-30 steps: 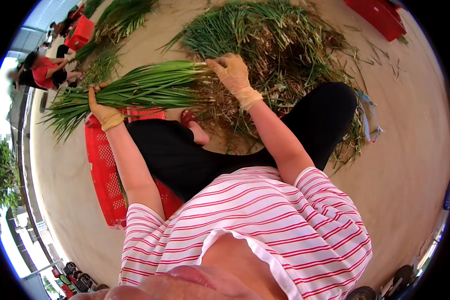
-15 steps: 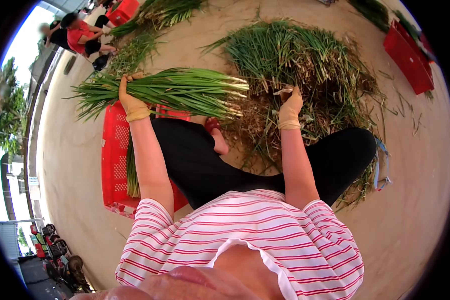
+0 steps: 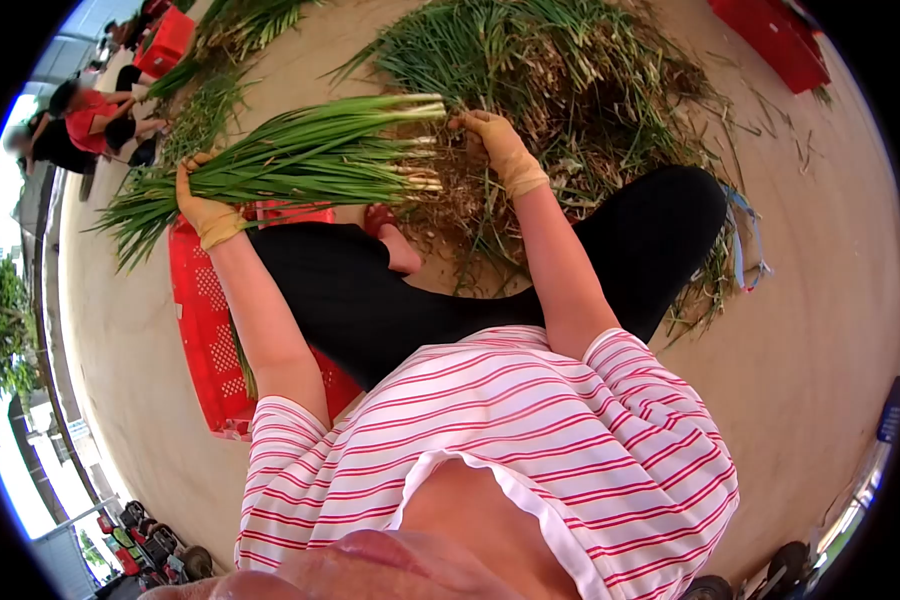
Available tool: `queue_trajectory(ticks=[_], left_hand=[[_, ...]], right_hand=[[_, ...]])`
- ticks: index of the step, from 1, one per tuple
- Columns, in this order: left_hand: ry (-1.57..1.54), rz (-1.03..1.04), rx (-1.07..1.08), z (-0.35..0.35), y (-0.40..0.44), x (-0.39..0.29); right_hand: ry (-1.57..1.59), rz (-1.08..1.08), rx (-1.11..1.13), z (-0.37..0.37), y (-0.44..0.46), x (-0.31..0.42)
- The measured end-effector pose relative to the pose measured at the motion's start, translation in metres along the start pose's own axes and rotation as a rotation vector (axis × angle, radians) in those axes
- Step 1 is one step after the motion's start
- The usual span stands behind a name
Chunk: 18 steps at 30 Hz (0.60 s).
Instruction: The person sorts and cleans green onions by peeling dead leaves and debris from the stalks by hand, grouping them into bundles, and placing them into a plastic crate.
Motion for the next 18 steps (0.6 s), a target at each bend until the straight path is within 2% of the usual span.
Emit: queue_trajectory(ticks=[3,5,7,8,10,11,12,17,18], left_hand=[[0.004,-0.004,-0.005,0.006,0.001,0.002],[-0.021,-0.007,0.02,-0.001,0.008,-0.002],[-0.052,0.012,0.038,-0.007,0.017,-0.009],[-0.056,0.033,0.017,-0.01,0.017,-0.011],[-0.047,0.038,0.024,-0.008,0.014,-0.011],[-0.037,0.056,0.03,-0.007,0.016,-0.013],[-0.025,0.073,0.012,-0.004,0.013,-0.014],[0.051,0.082,0.009,0.011,0.0,-0.012],[0.045,0.065,0.003,0.014,-0.001,-0.011]], right_hand=[[0.369,-0.035,-0.112,-0.041,-0.006,0.007],[0.778,-0.077,-0.338,-0.108,-0.004,-0.009],[0.809,-0.195,-0.63,-0.161,-0.021,-0.021],[0.811,-0.198,-0.637,-0.164,-0.022,-0.024],[0.434,-0.147,-0.414,-0.112,-0.019,0.005],[0.28,-0.073,-0.207,-0.077,-0.003,0.003],[0.041,-0.009,-0.107,-0.04,-0.002,0.004],[-0.099,0.147,0.394,0.068,0.024,-0.057],[-0.096,0.143,0.394,0.065,0.022,-0.055]])
Point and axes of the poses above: each hand's wrist, its own y-axis towards the middle knuckle, its own z-axis out of the palm, x = y × z, the point moved 10 cm from there along y, towards the middle knuckle, and after that the axes turned 5 degrees about z, right-handed, at the moved point
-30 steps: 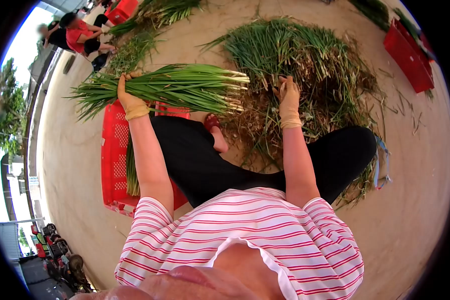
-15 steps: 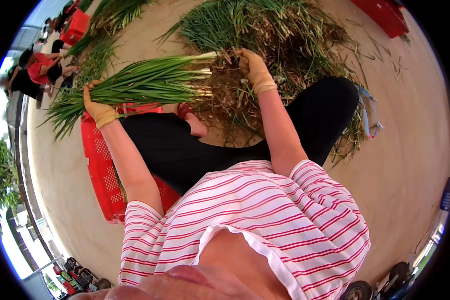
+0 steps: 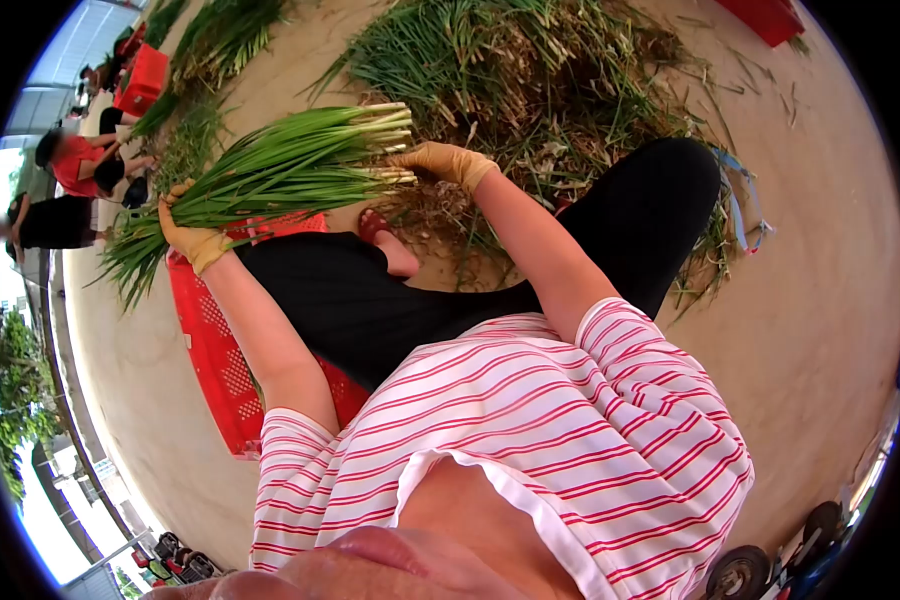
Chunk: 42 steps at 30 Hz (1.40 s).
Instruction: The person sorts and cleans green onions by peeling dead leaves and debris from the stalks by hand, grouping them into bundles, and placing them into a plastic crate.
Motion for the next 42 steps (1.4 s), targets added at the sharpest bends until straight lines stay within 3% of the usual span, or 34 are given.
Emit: queue_trajectory(ticks=[2,3,4,6,7,9,10,12,13,15,17,19,21,23,25,27,30,31,33,36,37,39,42], left_hand=[[-0.028,-0.023,0.0,-0.009,0.009,0.002],[-0.058,-0.046,-0.007,-0.014,0.013,0.005],[-0.059,-0.046,-0.015,-0.016,0.013,0.006],[-0.056,-0.024,0.008,-0.016,0.013,0.003],[-0.057,-0.021,0.006,-0.022,0.019,0.004],[-0.066,0.003,0.032,-0.027,0.029,0.004],[-0.045,0.03,0.007,-0.025,0.027,0.001],[-0.048,0.023,0.027,-0.022,0.024,-0.003],[-0.049,0.014,0.042,-0.023,0.023,-0.003],[-0.053,0.014,0.031,-0.023,0.022,-0.003],[-0.057,0.02,0.007,-0.021,0.02,-0.004],[-0.064,0.013,-0.001,-0.02,0.019,-0.004],[-0.08,0.006,-0.008,-0.015,0.017,-0.002],[-0.06,0.013,-0.008,-0.013,0.014,-0.001],[-0.036,0.009,0.031,-0.008,0.017,0.005],[-0.009,0.002,0.066,-0.003,0.012,0.007],[-0.033,-0.001,0.051,0.009,0.006,0.004],[-0.037,-0.007,0.042,0.011,0.002,0.009],[0.001,-0.02,0.035,0.022,-0.002,0.018],[-0.026,-0.011,0.059,0.014,0.015,0.021],[-0.045,-0.035,0.032,0.009,0.015,0.022],[-0.02,-0.03,-0.06,0.007,0.005,0.015],[-0.034,0.053,-0.103,-0.026,0.03,0.007]], right_hand=[[-0.137,0.259,0.017,-0.007,-0.018,-0.025],[-0.14,0.262,0.017,-0.012,-0.021,-0.026],[-0.018,0.168,-0.211,-0.042,-0.023,-0.022],[0.196,0.022,-0.419,-0.09,-0.045,-0.021],[0.287,-0.038,-0.397,-0.101,-0.054,-0.014],[0.64,-0.129,-0.797,-0.146,-0.082,-0.022],[0.639,-0.127,-0.796,-0.163,-0.087,-0.029],[1.044,-0.377,-1.084,-0.217,-0.123,-0.06],[1.042,-0.373,-1.192,-0.208,-0.136,-0.053],[0.66,-0.494,-0.871,-0.166,-0.123,0.008],[0.172,-0.342,-0.673,-0.106,-0.093,0.052],[-0.303,-0.356,-0.464,-0.03,-0.07,0.082],[-0.897,-0.56,-0.48,0.021,-0.06,0.091],[-0.931,-0.312,-0.567,0.027,-0.042,0.076],[-0.174,-0.351,-0.429,0.04,-0.033,0.069],[-0.052,-0.29,-0.255,0.062,-0.025,0.068],[0.723,-0.439,0.067,0.058,-0.036,0.086],[0.72,-0.43,0.059,0.06,-0.037,0.09],[0.395,-0.431,-0.071,0.063,-0.04,0.101],[0.743,-0.687,0.051,0.02,-0.057,0.131],[0.762,-0.767,-0.018,-0.005,-0.073,0.142],[0.711,-0.886,-0.36,-0.078,-0.116,0.139],[0.7,-0.911,-1.076,-0.169,-0.18,0.08]])
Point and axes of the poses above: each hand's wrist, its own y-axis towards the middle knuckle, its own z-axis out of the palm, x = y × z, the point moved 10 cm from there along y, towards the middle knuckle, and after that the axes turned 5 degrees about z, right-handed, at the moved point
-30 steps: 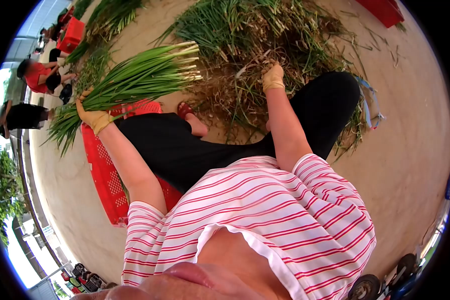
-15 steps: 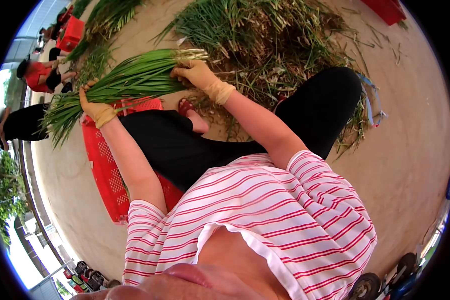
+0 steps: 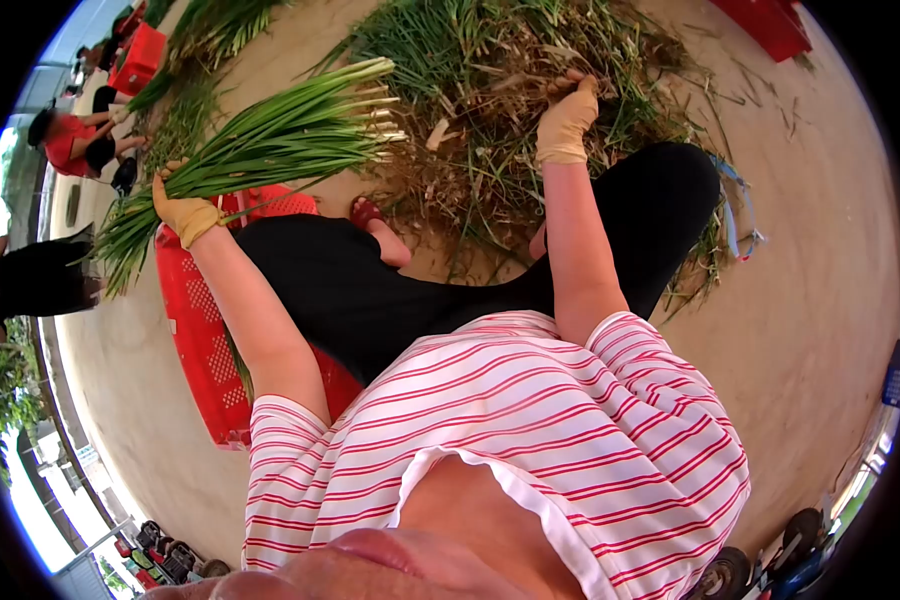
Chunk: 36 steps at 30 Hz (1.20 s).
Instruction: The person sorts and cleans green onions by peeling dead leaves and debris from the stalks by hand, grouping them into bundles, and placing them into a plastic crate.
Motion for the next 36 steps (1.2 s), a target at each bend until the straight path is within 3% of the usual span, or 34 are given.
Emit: queue_trajectory(ticks=[1,2,3,5,6,7,8,9,10,11,12,13,14,15,17,20,23,28,31,33,36], left_hand=[[-0.009,0.005,0.002,-0.002,0.004,0.001],[-0.046,-0.004,-0.019,-0.009,0.009,0.004],[-0.08,-0.015,-0.033,-0.013,0.014,0.006],[-0.074,-0.048,-0.022,-0.016,0.023,0.014],[-0.042,-0.009,-0.081,-0.016,0.02,0.013],[-0.008,0.03,-0.142,-0.018,0.016,0.012],[-0.017,0.002,-0.064,-0.009,0.011,0.015],[-0.012,0.004,-0.054,-0.004,0.007,0.013],[0.008,-0.019,-0.107,-0.004,0.0,0.014],[0.023,-0.044,-0.161,-0.004,-0.008,0.014],[0.183,-0.184,-0.18,0.007,-0.03,0.014],[0.18,-0.189,-0.185,-0.002,-0.017,0.021],[0.145,-0.169,-0.153,-0.01,-0.001,0.029],[0.112,-0.144,-0.124,-0.018,0.007,0.032],[0.05,-0.137,-0.161,-0.014,-0.002,0.031],[-0.021,-0.091,-0.17,-0.013,0.003,0.033],[0.064,-0.043,-0.128,-0.001,-0.007,0.024],[-0.03,-0.091,-0.123,-0.012,0.007,0.033],[-0.05,-0.073,-0.143,-0.014,0.007,0.023],[-0.03,-0.058,-0.168,-0.022,0.004,0.019],[-0.053,-0.048,-0.199,-0.021,0.0,0.006]], right_hand=[[-0.087,0.096,0.267,-0.028,0.038,-0.029],[-0.419,0.17,0.192,-0.01,-0.001,-0.039],[-0.673,0.31,0.264,0.0,-0.027,-0.067],[-0.845,0.479,0.629,0.026,-0.078,-0.147],[-0.881,0.28,0.683,0.042,-0.094,-0.164],[-0.913,0.339,0.702,0.052,-0.111,-0.178],[-0.946,0.398,0.721,0.061,-0.128,-0.191],[-0.968,0.719,0.705,0.056,-0.145,-0.206],[-0.987,0.553,0.526,0.055,-0.127,-0.197],[-1.334,0.328,0.772,0.066,-0.122,-0.187],[-1.144,0.263,0.626,0.061,-0.107,-0.18],[-0.96,0.206,0.483,0.048,-0.091,-0.175],[-0.972,0.306,0.488,0.032,-0.074,-0.185],[-0.7,0.52,0.284,0.021,-0.077,-0.169],[-1.013,0.294,0.226,0.01,-0.052,-0.136],[-0.52,0.308,-0.178,-0.049,-0.016,-0.111],[-0.13,0.269,-0.3,-0.082,0.001,-0.086],[0.282,0.247,-0.357,-0.097,0.03,-0.075],[0.487,0.21,-0.252,-0.098,0.066,-0.053],[0.434,0.133,-0.497,-0.091,0.04,-0.004],[0.007,0.152,0.142,-0.003,0.026,0.004]])
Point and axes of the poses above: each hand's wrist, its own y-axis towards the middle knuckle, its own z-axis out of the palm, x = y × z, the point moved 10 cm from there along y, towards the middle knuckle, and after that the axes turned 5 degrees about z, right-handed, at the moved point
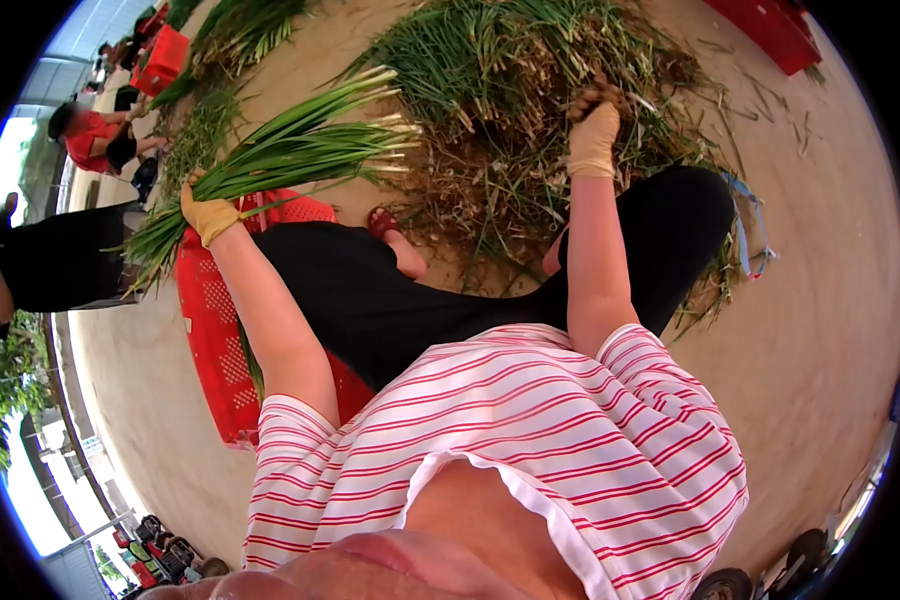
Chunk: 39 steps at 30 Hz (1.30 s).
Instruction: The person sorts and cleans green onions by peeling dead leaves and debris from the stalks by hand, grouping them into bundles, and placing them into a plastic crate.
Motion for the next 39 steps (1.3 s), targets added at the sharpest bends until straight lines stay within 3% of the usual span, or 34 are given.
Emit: queue_trajectory(ticks=[2,3,4,6,7,9,10,12,13,15,17,19,21,23,28,29,31,33,34,35,37,39], left_hand=[[0.019,-0.022,0.074,0.0,0.012,0.003],[0.037,-0.042,0.145,0.0,0.018,0.006],[0.038,-0.044,0.148,-0.004,0.024,0.01],[0.063,-0.06,0.178,-0.006,0.034,0.014],[0.065,-0.057,0.183,0.003,0.024,0.011],[0.056,-0.036,0.156,0.014,0.0,0.01],[0.06,-0.012,0.215,0.02,-0.004,0.008],[0.033,-0.027,0.224,0.024,-0.008,0.005],[0.011,-0.044,0.233,0.024,-0.009,0.006],[-0.022,-0.057,0.206,0.017,-0.004,0.001],[-0.051,-0.013,0.254,0.02,0.001,-0.005],[-0.01,0.026,0.21,0.027,-0.017,-0.01],[0.004,0.031,0.235,0.033,-0.025,-0.011],[-0.022,0.02,0.305,0.032,-0.018,-0.008],[0.027,0.032,0.325,0.046,-0.03,-0.003],[0.039,0.031,0.328,0.046,-0.031,-0.002],[0.037,0.031,0.365,0.051,-0.032,0.001],[0.033,0.036,0.389,0.051,-0.035,-0.001],[0.025,0.026,0.354,0.049,-0.037,-0.003],[0.015,0.016,0.324,0.048,-0.037,-0.004],[-0.003,0.028,0.346,0.045,-0.022,-0.007],[-0.049,-0.026,0.394,0.043,-0.02,-0.003]], right_hand=[[-0.607,0.164,0.23,0.058,-0.041,-0.061],[-0.878,0.108,0.315,0.093,-0.069,-0.08],[-1.164,-0.112,0.524,0.121,-0.082,-0.106],[-1.371,-0.25,0.727,0.163,-0.122,-0.14],[-1.372,-0.311,0.724,0.173,-0.133,-0.148],[-1.185,0.033,0.585,0.16,-0.128,-0.164],[-1.187,0.03,0.588,0.154,-0.121,-0.174],[-0.646,0.255,0.382,0.118,-0.095,-0.191],[-0.366,0.251,0.455,0.122,-0.094,-0.174],[0.032,0.523,0.011,0.074,-0.079,-0.168],[0.186,0.49,-0.304,0.017,-0.054,-0.148],[0.198,0.411,-0.251,0.01,-0.049,-0.127],[0.041,0.403,0.224,0.063,-0.061,-0.125],[-0.692,0.176,0.495,0.119,-0.097,-0.118],[-1.35,-0.015,0.78,0.161,-0.126,-0.187],[-1.37,0.07,0.666,0.16,-0.131,-0.182],[-0.556,0.216,0.682,0.171,-0.135,-0.182],[0.107,0.687,0.299,0.14,-0.118,-0.203],[0.236,0.787,0.14,0.123,-0.109,-0.201],[0.275,0.736,0.358,0.115,-0.088,-0.196],[-0.09,0.55,0.332,0.096,-0.081,-0.157],[-0.646,0.45,0.348,0.1,-0.094,-0.148]])
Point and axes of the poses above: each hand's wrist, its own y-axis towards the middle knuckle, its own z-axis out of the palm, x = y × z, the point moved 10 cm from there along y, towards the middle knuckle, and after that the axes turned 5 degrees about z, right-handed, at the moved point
